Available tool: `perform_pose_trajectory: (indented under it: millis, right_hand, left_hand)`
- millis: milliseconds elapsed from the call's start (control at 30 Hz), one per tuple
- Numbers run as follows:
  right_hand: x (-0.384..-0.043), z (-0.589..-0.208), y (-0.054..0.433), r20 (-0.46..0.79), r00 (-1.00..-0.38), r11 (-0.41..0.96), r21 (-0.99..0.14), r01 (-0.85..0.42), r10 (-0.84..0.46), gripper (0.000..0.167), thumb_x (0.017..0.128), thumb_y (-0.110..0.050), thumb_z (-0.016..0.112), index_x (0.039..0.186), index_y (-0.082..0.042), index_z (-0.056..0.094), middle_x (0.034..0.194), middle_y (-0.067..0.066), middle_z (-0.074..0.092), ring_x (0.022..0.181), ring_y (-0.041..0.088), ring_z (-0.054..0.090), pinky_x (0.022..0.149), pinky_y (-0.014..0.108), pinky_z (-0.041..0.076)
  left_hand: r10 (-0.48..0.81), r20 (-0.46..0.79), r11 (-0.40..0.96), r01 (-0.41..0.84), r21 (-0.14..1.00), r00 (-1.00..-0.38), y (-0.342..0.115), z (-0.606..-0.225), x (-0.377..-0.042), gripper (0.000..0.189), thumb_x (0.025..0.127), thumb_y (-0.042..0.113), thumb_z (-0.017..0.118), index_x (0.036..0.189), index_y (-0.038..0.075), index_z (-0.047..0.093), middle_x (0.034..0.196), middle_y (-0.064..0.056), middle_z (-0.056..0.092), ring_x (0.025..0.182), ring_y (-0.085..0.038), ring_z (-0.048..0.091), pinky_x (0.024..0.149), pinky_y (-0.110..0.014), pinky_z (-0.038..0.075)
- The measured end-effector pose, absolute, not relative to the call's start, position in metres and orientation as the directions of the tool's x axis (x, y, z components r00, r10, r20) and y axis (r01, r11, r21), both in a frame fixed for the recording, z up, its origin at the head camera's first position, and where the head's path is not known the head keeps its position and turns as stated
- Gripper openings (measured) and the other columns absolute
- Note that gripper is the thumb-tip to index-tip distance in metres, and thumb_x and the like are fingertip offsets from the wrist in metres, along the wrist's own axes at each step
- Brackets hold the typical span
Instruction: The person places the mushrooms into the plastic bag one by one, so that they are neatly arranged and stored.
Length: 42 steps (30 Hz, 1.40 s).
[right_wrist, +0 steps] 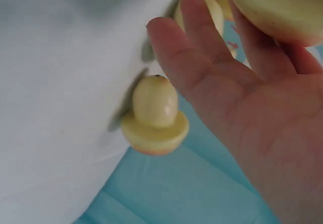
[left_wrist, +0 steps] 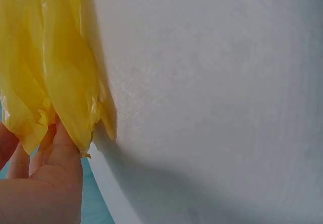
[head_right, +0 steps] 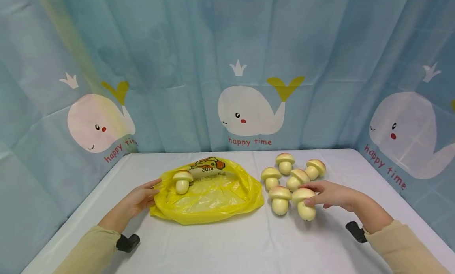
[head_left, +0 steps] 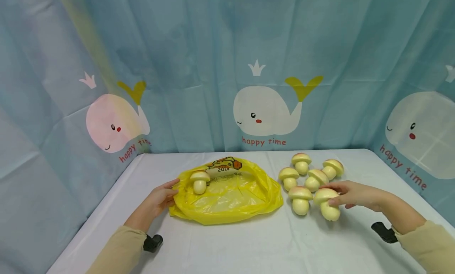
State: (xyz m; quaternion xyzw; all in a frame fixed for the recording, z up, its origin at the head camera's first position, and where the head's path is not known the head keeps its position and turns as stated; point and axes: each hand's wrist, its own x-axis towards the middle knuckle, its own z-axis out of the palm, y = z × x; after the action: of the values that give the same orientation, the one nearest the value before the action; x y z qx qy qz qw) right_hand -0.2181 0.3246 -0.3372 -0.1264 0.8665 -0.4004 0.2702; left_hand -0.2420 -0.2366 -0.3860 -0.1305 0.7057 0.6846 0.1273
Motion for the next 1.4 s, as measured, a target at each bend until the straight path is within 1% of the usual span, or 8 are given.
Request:
perform_pose_trajectory:
  millis: [400,500,700,900,1000,1133,1333,1400]
  right_hand:
    - [-0.221,-0.331,0.316,-0.209,-0.851,0.517,-0.852,-0.083,-0.482,0.066,0.098,-0.022,0.057,0.146,0.013,0.028,0.138,0.027,0.046,0.107,0.018,0.054,0.082,0.042,0.049]
    - [-0.221,-0.333,0.313,-0.178,-0.869,0.489,-0.869,-0.081,-0.461,0.065,0.098,-0.022,0.056,0.147,0.01,0.027,0.139,0.027,0.043,0.106,0.016,0.054,0.081,0.042,0.049]
    - [-0.222,-0.336,0.311,-0.175,-0.89,0.419,-0.908,-0.019,-0.42,0.071,0.098,-0.024,0.056,0.152,0.004,0.019,0.148,0.032,0.025,0.109,0.017,0.053,0.082,0.044,0.051]
    - [-0.223,-0.339,0.308,-0.158,-0.888,0.298,-0.954,0.025,-0.432,0.073,0.098,-0.019,0.055,0.151,0.009,0.012,0.144,0.027,0.029,0.105,0.015,0.056,0.083,0.049,0.053]
    - [-0.224,-0.34,0.307,-0.136,-0.89,0.269,-0.963,0.015,-0.436,0.07,0.098,-0.017,0.055,0.148,0.011,0.015,0.135,0.017,0.041,0.104,0.014,0.056,0.084,0.051,0.052]
    - [-0.225,-0.341,0.306,-0.115,-0.892,0.249,-0.969,0.003,-0.436,0.054,0.1,-0.017,0.053,0.142,0.006,0.03,0.12,0.004,0.052,0.103,0.018,0.057,0.084,0.049,0.052]
    - [-0.226,-0.339,0.303,-0.094,-0.866,0.175,-0.985,0.007,-0.491,0.036,0.103,-0.018,0.048,0.137,-0.008,0.041,0.115,0.004,0.057,0.099,0.02,0.063,0.083,0.04,0.054]
    - [-0.226,-0.339,0.302,-0.088,-0.862,0.156,-0.988,0.011,-0.5,0.038,0.104,-0.018,0.047,0.139,-0.006,0.038,0.113,0.004,0.058,0.097,0.02,0.064,0.082,0.038,0.055]
  left_hand:
    - [-0.025,-0.367,0.022,-0.367,0.93,-0.93,-0.236,-0.387,-0.241,0.056,0.099,0.003,0.047,0.152,0.006,0.031,0.153,-0.024,0.028,0.113,-0.027,0.049,0.095,-0.033,0.047]
    - [-0.024,-0.368,0.021,-0.368,0.93,-0.93,-0.237,-0.387,-0.242,0.056,0.099,0.003,0.047,0.152,0.006,0.031,0.154,-0.024,0.027,0.114,-0.027,0.048,0.097,-0.034,0.046]
    - [-0.019,-0.359,0.028,-0.359,0.933,-0.933,-0.236,-0.388,-0.241,0.056,0.098,0.003,0.047,0.152,0.006,0.031,0.154,-0.024,0.026,0.119,-0.03,0.046,0.103,-0.039,0.042]
    - [-0.022,-0.351,0.029,-0.351,0.936,-0.936,-0.236,-0.388,-0.24,0.056,0.099,0.003,0.047,0.152,0.005,0.031,0.154,-0.024,0.026,0.121,-0.031,0.045,0.105,-0.041,0.04]
    - [-0.025,-0.356,0.03,-0.357,0.934,-0.934,-0.236,-0.388,-0.24,0.056,0.099,0.003,0.047,0.152,0.006,0.031,0.154,-0.024,0.026,0.121,-0.031,0.046,0.104,-0.04,0.041]
    - [-0.028,-0.359,0.033,-0.359,0.933,-0.933,-0.236,-0.386,-0.24,0.056,0.098,0.003,0.047,0.152,0.006,0.031,0.155,-0.024,0.025,0.12,-0.03,0.046,0.103,-0.04,0.042]
    - [-0.028,-0.358,0.037,-0.359,0.933,-0.933,-0.234,-0.383,-0.24,0.056,0.098,0.002,0.046,0.152,0.005,0.031,0.155,-0.024,0.023,0.123,-0.032,0.044,0.107,-0.044,0.037]
    - [-0.027,-0.355,0.038,-0.356,0.934,-0.934,-0.234,-0.383,-0.239,0.056,0.098,0.002,0.047,0.152,0.005,0.031,0.155,-0.025,0.023,0.122,-0.032,0.045,0.107,-0.044,0.036]
